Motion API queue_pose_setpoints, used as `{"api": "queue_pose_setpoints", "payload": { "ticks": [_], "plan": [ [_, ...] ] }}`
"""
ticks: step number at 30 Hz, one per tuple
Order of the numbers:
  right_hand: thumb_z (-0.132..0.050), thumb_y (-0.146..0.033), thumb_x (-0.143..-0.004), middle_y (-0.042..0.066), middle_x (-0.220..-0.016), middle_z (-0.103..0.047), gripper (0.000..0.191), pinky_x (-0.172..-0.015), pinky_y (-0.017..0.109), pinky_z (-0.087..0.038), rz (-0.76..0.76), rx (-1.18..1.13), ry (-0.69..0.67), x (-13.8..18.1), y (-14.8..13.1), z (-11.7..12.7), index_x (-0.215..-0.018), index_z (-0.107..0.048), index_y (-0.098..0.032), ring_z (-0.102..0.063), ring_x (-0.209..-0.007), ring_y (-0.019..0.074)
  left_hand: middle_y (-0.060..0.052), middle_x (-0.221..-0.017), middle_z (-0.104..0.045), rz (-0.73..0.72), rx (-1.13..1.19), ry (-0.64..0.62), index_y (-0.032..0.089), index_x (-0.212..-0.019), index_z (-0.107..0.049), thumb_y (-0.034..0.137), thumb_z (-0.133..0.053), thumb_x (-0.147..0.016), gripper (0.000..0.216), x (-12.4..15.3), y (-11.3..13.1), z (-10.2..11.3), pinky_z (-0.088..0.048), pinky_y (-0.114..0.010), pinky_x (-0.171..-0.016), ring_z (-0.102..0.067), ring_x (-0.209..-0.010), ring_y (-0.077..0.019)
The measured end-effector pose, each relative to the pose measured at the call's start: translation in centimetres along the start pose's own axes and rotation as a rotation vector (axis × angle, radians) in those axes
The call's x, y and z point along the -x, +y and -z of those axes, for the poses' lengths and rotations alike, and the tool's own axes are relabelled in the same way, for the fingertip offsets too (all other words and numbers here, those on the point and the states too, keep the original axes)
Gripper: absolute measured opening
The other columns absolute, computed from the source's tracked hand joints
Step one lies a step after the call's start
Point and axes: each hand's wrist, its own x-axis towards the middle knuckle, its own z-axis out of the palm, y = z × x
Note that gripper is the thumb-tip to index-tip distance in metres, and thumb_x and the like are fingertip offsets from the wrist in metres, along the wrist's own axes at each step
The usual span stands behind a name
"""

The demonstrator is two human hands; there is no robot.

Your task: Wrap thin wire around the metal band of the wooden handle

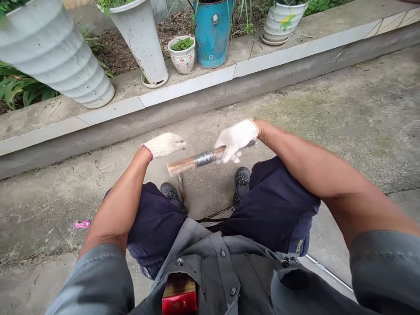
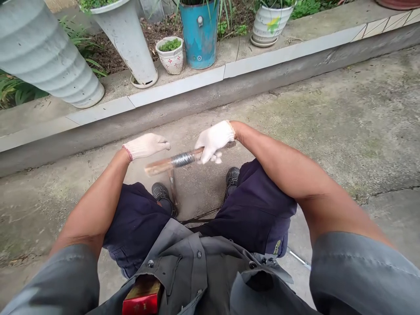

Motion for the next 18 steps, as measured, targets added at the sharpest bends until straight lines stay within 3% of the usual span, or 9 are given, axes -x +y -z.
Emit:
{"api": "queue_pose_setpoints", "payload": {
  "ticks": [3,5,9,11,14,18],
  "plan": [
    [-0.083,-0.053,-0.073,0.001,-0.073,-0.062,0.053,-0.060,0.023,-0.048,-0.106,0.023,-0.076,-2.2,1.1,-0.8,-0.104,-0.067,-0.014,-0.060,-0.061,0.0117,0.000,-0.074,-0.059,0.026,-0.036,-0.006,0.017,-0.087,-0.072,0.055,-0.049,-0.096,0.045,0.3,1.3,0.0,-0.028,-0.028,-0.062,-0.043,-0.066,-0.0129],
    [-0.083,-0.047,-0.072,0.002,-0.071,-0.061,0.049,-0.061,0.025,-0.048,-0.231,0.126,-0.048,-3.8,1.5,-1.1,-0.103,-0.068,-0.012,-0.060,-0.061,0.0137,-0.002,-0.068,-0.059,0.043,-0.069,-0.046,0.016,-0.078,-0.070,0.055,-0.052,-0.094,0.045,0.4,2.1,-0.2,-0.028,-0.029,-0.061,-0.044,-0.062,-0.0130],
    [-0.078,-0.031,-0.072,0.007,-0.071,-0.062,0.029,-0.067,0.029,-0.049,-0.471,0.550,0.283,-5.7,1.2,-0.2,-0.093,-0.071,-0.012,-0.065,-0.074,0.0210,-0.003,-0.065,-0.062,0.045,-0.073,-0.156,0.018,-0.070,-0.066,0.053,-0.051,-0.093,0.045,0.6,3.3,-1.1,-0.030,-0.031,-0.059,-0.048,-0.057,-0.0145],
    [-0.074,-0.026,-0.074,0.011,-0.075,-0.063,0.025,-0.069,0.031,-0.049,-0.529,0.633,0.467,-5.6,0.9,1.0,-0.095,-0.072,-0.012,-0.066,-0.078,0.0238,-0.003,-0.069,-0.065,0.026,-0.052,-0.194,0.018,-0.072,-0.065,0.052,-0.048,-0.095,0.044,0.6,3.5,-1.6,-0.032,-0.031,-0.060,-0.051,-0.059,-0.0154],
    [-0.070,-0.036,-0.083,0.012,-0.078,-0.065,0.034,-0.064,0.030,-0.047,-0.474,0.481,0.596,-4.1,0.4,2.6,-0.106,-0.071,-0.011,-0.064,-0.070,0.0214,-0.005,-0.076,-0.069,0.012,-0.042,-0.195,0.018,-0.076,-0.065,0.049,-0.046,-0.096,0.041,0.4,3.3,-1.9,-0.034,-0.031,-0.062,-0.054,-0.063,-0.0165],
    [-0.067,-0.054,-0.089,0.008,-0.076,-0.065,0.044,-0.058,0.024,-0.041,-0.194,0.250,0.676,-1.1,-0.7,2.8,-0.103,-0.069,-0.012,-0.059,-0.061,0.0127,-0.006,-0.083,-0.070,0.034,-0.024,-0.105,0.018,-0.083,-0.069,0.048,-0.044,-0.096,0.042,-0.1,2.4,-1.7,-0.035,-0.030,-0.064,-0.056,-0.067,-0.0173]
  ]
}}
